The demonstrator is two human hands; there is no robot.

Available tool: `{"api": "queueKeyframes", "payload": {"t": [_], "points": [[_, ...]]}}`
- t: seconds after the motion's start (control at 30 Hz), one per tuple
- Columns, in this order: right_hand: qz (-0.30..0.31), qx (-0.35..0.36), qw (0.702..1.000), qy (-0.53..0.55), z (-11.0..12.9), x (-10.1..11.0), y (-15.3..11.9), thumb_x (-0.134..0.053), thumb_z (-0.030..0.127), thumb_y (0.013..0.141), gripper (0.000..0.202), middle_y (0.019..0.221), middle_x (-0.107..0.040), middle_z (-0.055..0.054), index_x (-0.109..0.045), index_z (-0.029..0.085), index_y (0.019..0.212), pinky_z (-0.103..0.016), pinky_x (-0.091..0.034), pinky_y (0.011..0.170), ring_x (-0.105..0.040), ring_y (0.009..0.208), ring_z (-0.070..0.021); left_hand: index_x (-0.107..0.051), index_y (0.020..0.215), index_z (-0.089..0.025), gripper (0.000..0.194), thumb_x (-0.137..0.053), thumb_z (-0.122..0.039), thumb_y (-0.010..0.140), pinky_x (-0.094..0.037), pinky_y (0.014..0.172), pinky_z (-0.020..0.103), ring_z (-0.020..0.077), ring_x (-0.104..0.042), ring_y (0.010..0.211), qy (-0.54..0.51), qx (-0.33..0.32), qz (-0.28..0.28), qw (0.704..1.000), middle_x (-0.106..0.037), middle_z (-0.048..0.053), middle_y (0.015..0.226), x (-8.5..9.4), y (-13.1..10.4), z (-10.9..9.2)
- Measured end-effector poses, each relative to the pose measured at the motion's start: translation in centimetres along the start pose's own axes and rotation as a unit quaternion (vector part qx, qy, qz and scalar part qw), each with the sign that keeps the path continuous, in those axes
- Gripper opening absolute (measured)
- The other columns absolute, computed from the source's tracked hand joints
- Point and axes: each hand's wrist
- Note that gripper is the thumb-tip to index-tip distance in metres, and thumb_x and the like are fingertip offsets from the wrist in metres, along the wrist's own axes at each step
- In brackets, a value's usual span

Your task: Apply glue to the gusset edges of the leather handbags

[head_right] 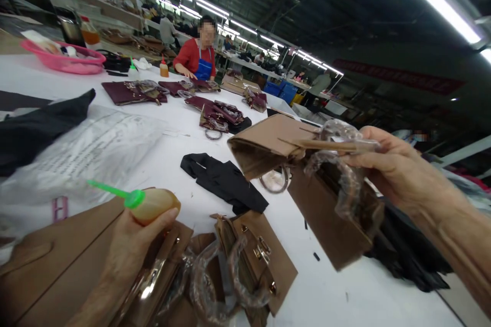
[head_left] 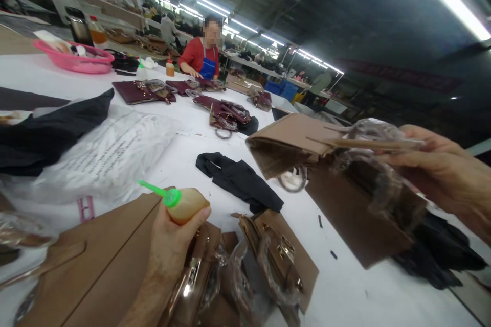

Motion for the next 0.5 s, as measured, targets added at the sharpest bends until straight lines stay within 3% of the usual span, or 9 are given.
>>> {"api": "queueKeyframes", "payload": {"t": [0.07, 0.1, 0.13, 0.17, 0.27, 0.3, 0.37, 0.43, 0.5], "points": [[0.045, -0.064, 0.967, 0.243, 1.7, 0.2, -3.1, -0.056, 0.045, 0.069, 0.025, 0.087, -0.067, -0.008, -0.050, 0.039, 0.092, -0.045, -0.050, 0.054, -0.065, 0.071, -0.0320, -0.058, 0.101, -0.014, 0.058, -0.078, -0.043, 0.055, -0.052, 0.076, 0.034, 0.0235, -0.064, 0.082, -0.015, -0.012, -0.026, 0.999, -0.067, 0.006, 0.091, 0.2, -0.1, -0.1], [0.105, -0.084, 0.944, 0.301, 2.6, -0.5, -4.7, -0.063, 0.039, 0.064, 0.027, 0.086, -0.067, -0.005, -0.051, 0.037, 0.088, -0.042, -0.050, 0.054, -0.064, 0.069, -0.0304, -0.060, 0.098, -0.014, 0.054, -0.077, -0.043, 0.056, -0.052, 0.077, 0.035, 0.0235, -0.063, 0.083, -0.028, -0.030, -0.041, 0.998, -0.067, 0.007, 0.091, 0.2, -0.1, -0.1], [0.167, -0.090, 0.925, 0.329, 3.5, -1.7, -6.3, -0.064, 0.037, 0.063, 0.027, 0.083, -0.067, -0.003, -0.051, 0.036, 0.086, -0.040, -0.047, 0.050, -0.063, 0.064, -0.0288, -0.061, 0.095, -0.014, 0.050, -0.077, -0.043, 0.057, -0.051, 0.078, 0.035, 0.0233, -0.063, 0.083, -0.039, -0.052, -0.053, 0.996, -0.067, 0.006, 0.091, 0.2, -0.2, -0.2], [0.255, -0.087, 0.908, 0.322, 4.3, -3.3, -7.9, -0.062, 0.035, 0.069, 0.024, 0.089, -0.067, -0.003, -0.052, 0.035, 0.091, -0.040, -0.049, 0.058, -0.064, 0.072, -0.0286, -0.062, 0.091, -0.014, 0.047, -0.077, -0.042, 0.057, -0.052, 0.078, 0.035, 0.0229, -0.063, 0.082, -0.047, -0.072, -0.062, 0.994, -0.067, 0.006, 0.090, 0.2, -0.3, -0.3], [0.361, -0.029, 0.903, 0.231, 6.5, -9.1, -13.1, -0.059, 0.023, 0.066, 0.067, 0.122, -0.058, -0.004, -0.041, 0.032, 0.130, -0.046, -0.041, 0.092, -0.054, 0.108, -0.0315, -0.060, 0.088, -0.015, 0.047, -0.078, -0.043, 0.055, -0.052, 0.076, 0.035, 0.0223, -0.063, 0.079, -0.048, -0.095, -0.071, 0.992, -0.067, 0.006, 0.088, 0.2, -0.5, -0.3], [0.374, -0.023, 0.902, 0.215, 7.2, -10.9, -14.6, -0.057, 0.020, 0.066, 0.073, 0.128, -0.054, -0.006, -0.037, 0.029, 0.135, -0.046, -0.037, 0.096, -0.049, 0.115, -0.0319, -0.059, 0.089, -0.014, 0.049, -0.079, -0.043, 0.054, -0.051, 0.076, 0.035, 0.0223, -0.063, 0.079, -0.044, -0.096, -0.070, 0.992, -0.066, 0.006, 0.088, 0.2, -0.5, -0.2], [0.345, -0.014, 0.916, 0.203, 8.8, -13.6, -17.1, -0.053, 0.016, 0.065, 0.076, 0.135, -0.048, -0.010, -0.034, 0.023, 0.138, -0.047, -0.029, 0.102, -0.041, 0.123, -0.0314, -0.057, 0.094, -0.015, 0.053, -0.079, -0.042, 0.054, -0.050, 0.078, 0.035, 0.0219, -0.063, 0.080, -0.044, -0.108, -0.063, 0.991, -0.065, 0.006, 0.091, 0.2, -0.6, 0.2], [0.311, -0.040, 0.915, 0.253, 10.5, -14.5, -18.6, -0.049, 0.015, 0.068, 0.068, 0.124, -0.056, -0.011, -0.038, 0.023, 0.135, -0.047, -0.033, 0.098, -0.049, 0.114, -0.0300, -0.055, 0.096, -0.015, 0.053, -0.078, -0.041, 0.056, -0.050, 0.078, 0.034, 0.0210, -0.062, 0.081, -0.046, -0.128, -0.047, 0.990, -0.065, 0.006, 0.093, 0.2, -0.6, 0.6], [0.275, -0.053, 0.919, 0.277, 12.3, -14.1, -19.1, -0.048, 0.016, 0.070, 0.058, 0.116, -0.060, -0.009, -0.043, 0.026, 0.127, -0.045, -0.038, 0.093, -0.054, 0.106, -0.0287, -0.054, 0.097, -0.015, 0.052, -0.078, -0.041, 0.058, -0.049, 0.076, 0.033, 0.0199, -0.062, 0.079, -0.042, -0.154, -0.034, 0.987, -0.064, 0.006, 0.092, 0.3, -0.6, 0.9]]}}
Point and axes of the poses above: each hand's wrist, its own y-axis towards the middle knuckle, its own x-axis out of the back of the hand, z = x × y
